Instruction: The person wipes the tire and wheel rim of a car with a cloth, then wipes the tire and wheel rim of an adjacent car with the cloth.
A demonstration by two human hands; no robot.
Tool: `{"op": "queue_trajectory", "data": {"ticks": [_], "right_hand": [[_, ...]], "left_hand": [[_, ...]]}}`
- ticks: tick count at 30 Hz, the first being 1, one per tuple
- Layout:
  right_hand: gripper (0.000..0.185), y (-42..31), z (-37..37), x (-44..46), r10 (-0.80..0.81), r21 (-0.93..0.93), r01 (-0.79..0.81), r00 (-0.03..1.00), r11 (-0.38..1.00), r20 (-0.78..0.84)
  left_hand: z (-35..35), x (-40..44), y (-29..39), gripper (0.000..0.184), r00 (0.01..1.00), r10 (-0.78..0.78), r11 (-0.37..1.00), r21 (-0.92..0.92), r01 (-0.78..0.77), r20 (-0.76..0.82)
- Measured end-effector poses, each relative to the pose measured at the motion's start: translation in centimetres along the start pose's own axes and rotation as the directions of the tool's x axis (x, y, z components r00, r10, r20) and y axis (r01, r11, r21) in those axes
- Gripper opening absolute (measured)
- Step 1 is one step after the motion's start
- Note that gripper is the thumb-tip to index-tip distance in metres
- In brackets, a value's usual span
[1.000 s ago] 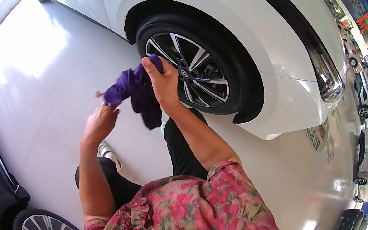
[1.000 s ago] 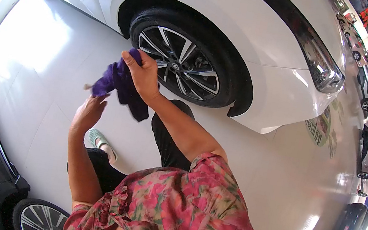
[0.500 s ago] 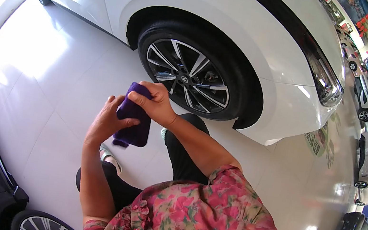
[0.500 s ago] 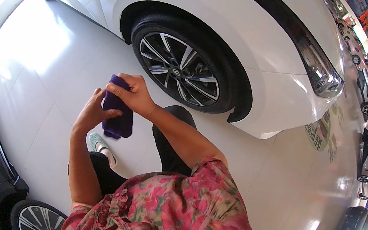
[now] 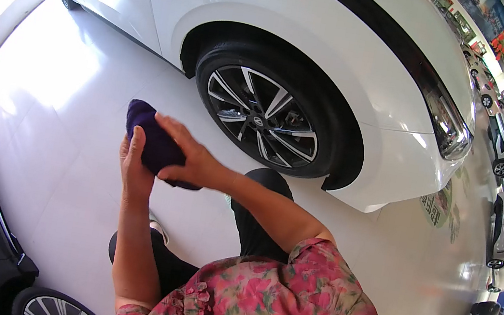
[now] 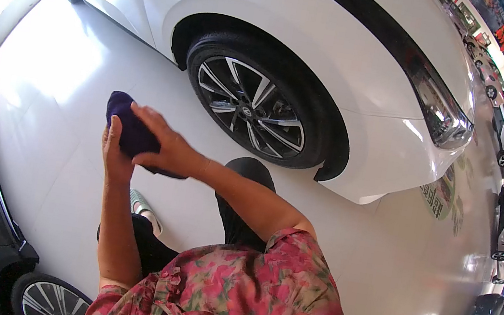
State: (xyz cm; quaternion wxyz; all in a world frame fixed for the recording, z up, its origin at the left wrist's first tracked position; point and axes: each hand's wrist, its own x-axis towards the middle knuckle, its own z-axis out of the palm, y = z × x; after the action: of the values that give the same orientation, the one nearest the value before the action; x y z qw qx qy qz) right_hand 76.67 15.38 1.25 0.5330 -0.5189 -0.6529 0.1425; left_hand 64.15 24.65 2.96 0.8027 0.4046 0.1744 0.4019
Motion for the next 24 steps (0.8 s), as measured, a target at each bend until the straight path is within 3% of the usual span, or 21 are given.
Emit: {"op": "queue_trajectory", "data": {"ticks": [2,3,5,6,7,8,9,10,12,13,15,17,18,19,21,22,24], "right_hand": [[0.093,-1.5,0.5,0.1,0.196,0.121,-0.192,0.980,0.974,-0.021],[0.087,-1.5,0.4,0.1,0.292,0.185,-0.281,0.956,0.942,-0.035],[0.074,-0.3,-0.5,0.7,0.216,0.150,-0.187,0.955,0.971,-0.203],[0.060,-0.5,-2.1,0.7,0.326,0.252,-0.272,0.924,0.928,-0.201],[0.052,0.4,-3.3,0.6,0.350,0.252,-0.281,0.889,0.926,-0.295],[0.047,0.8,-5.1,0.6,0.232,0.088,-0.216,0.857,0.972,-0.460],[0.043,-0.6,-6.7,0.8,0.335,0.123,-0.333,0.716,0.935,-0.613],[0.043,-1.6,-8.2,0.8,0.304,0.108,-0.339,0.602,0.935,-0.738],[0.050,-0.4,-10.9,-0.4,-0.002,-0.162,-0.274,0.504,0.948,-0.864],[0.052,0.7,-12.4,-1.5,-0.202,-0.438,-0.348,0.544,0.829,-0.815],[0.050,1.2,-14.4,-2.4,-0.312,-0.653,-0.448,0.622,0.610,-0.718],[0.051,2.9,-16.7,-2.8,-0.395,-0.880,-0.368,0.792,0.300,-0.466],[0.052,4.3,-18.1,-2.9,-0.389,-0.941,-0.288,0.858,0.175,-0.335],[0.057,4.1,-18.4,-2.2,-0.196,-0.950,-0.310,0.930,0.043,-0.312],[0.060,4.8,-19.8,-0.2,-0.152,-0.988,-0.143,0.979,-0.053,-0.133],[0.060,5.5,-19.8,0.7,-0.128,-0.990,-0.137,0.983,-0.019,-0.133],[0.060,6.8,-20.2,1.9,-0.064,-0.991,-0.130,0.989,0.037,-0.133]], "left_hand": [[0.0,-0.1,-0.4,0.031,0.999,-0.006,0.996,0.087,0.009,-0.034],[0.2,0.1,-0.5,0.029,0.999,0.015,0.996,0.083,-0.017,0.029],[0.3,0.6,-1.1,0.028,0.989,0.015,0.998,0.064,-0.025,0.148],[-0.5,1.0,-2.0,0.031,0.983,0.013,0.985,0.166,-0.044,0.185],[0.7,0.4,-2.3,0.035,0.996,0.027,0.988,0.147,-0.039,0.083],[2.1,-0.2,-1.0,0.041,0.994,-0.016,0.949,0.315,-0.019,0.106],[3.0,-0.5,0.5,0.048,0.992,-0.057,0.882,0.471,-0.003,0.114],[2.3,-0.1,0.1,0.042,0.994,-0.079,0.870,0.491,0.035,0.069],[1.9,0.1,0.0,0.036,0.991,-0.097,0.914,0.402,0.054,0.087],[1.7,0.1,0.0,0.033,0.988,-0.115,0.930,0.359,0.072,0.100],[2.0,0.1,-0.6,0.029,0.980,-0.143,0.908,0.412,0.074,0.139],[1.6,0.6,-2.2,0.030,0.968,-0.155,0.850,0.526,0.029,0.197],[1.7,0.7,-3.2,0.026,0.978,-0.087,0.830,0.556,-0.034,0.190],[1.5,0.8,-3.9,0.025,0.979,-0.083,0.838,0.544,-0.033,0.187],[1.1,1.2,-4.5,0.022,0.982,-0.057,0.849,0.527,-0.048,0.182],[1.4,0.9,-4.0,0.020,0.980,-0.149,0.884,0.461,0.073,0.131],[1.1,1.1,-4.0,0.018,0.979,-0.193,0.912,0.380,0.154,0.067]]}}
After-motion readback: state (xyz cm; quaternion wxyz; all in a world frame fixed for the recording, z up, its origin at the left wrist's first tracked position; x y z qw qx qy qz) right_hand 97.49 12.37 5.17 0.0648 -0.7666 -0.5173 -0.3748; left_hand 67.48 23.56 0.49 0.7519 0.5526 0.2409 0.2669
